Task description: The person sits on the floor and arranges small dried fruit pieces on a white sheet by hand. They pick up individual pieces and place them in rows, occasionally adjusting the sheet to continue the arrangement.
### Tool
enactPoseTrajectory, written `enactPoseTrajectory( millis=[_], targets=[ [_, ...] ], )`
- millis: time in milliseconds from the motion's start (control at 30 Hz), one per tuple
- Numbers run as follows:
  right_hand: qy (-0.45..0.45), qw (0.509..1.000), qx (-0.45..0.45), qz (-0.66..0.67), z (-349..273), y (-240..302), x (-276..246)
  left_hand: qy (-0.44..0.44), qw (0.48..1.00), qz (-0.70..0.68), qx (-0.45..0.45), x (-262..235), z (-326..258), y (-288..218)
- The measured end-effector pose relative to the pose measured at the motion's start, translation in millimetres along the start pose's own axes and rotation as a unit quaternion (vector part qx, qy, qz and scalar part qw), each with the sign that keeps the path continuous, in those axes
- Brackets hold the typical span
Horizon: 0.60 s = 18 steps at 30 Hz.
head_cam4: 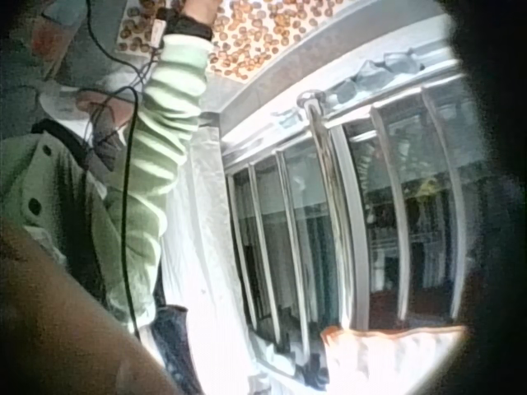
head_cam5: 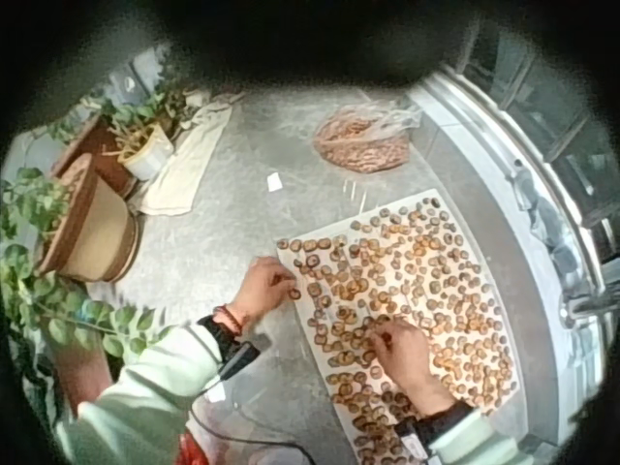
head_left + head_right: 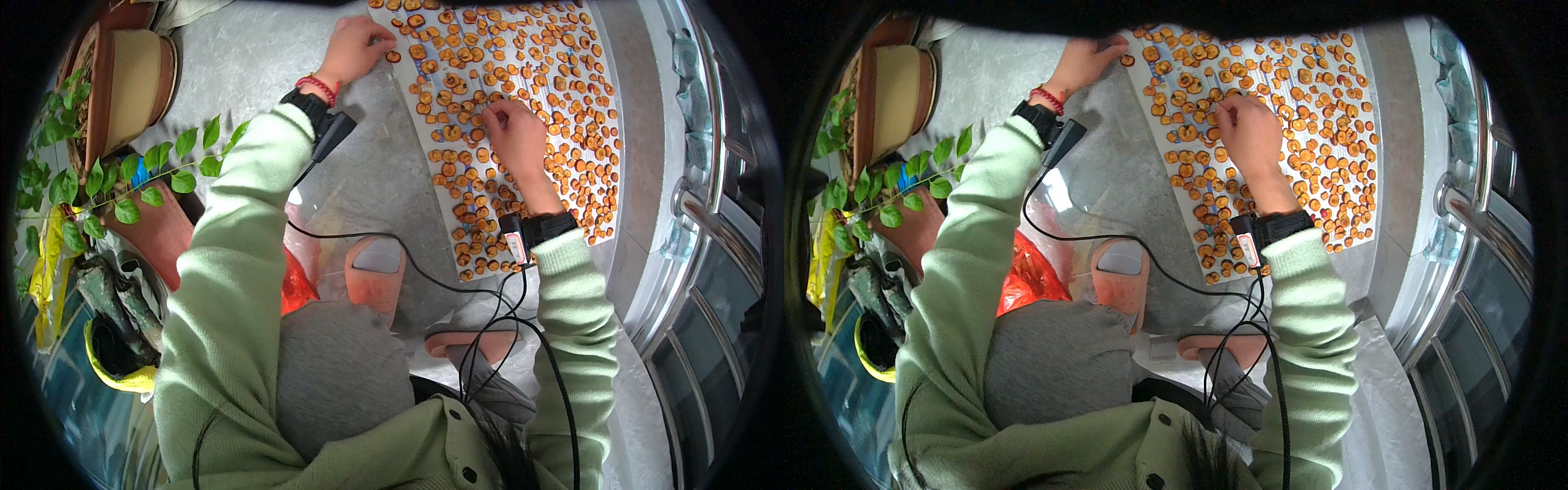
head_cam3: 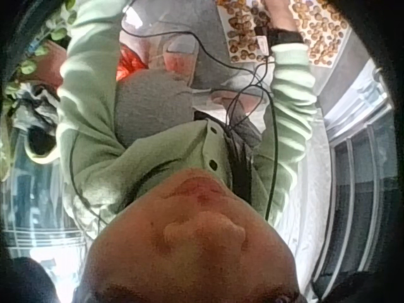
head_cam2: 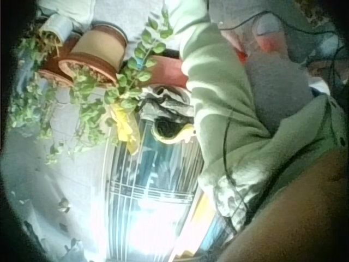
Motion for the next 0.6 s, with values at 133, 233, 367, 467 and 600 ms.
enactPoseTrajectory(
  millis=[133,233,367,467,600],
  targets=[
    [-0.003,1.0,0.0,-0.014,2,0,0,0.038,0.998,0.042,0.004,-4,-12,-4],
    [-0.001,1.0,-0.003,-0.014,2,3,2,0.041,0.996,0.074,0.025,-3,-12,-10],
    [-0.002,1.0,-0.012,-0.015,3,5,2,0.032,0.996,0.076,0.039,-3,-10,-14],
    [-0.002,1.0,0.0,-0.012,6,6,1,0.027,0.996,0.059,0.055,-5,-8,-16],
    [0.001,1.0,0.004,-0.002,9,6,1,0.033,0.998,0.04,0.044,-2,-3,-20]
  ],
)
Point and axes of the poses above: each hand's wrist, its own z-axis towards the middle knuckle, its own x-axis out of the palm, y = z × x, the point moved 1 cm from there along z, towards the middle knuckle, and after that the axes turned 14 degrees about y, right-handed, at the moved point
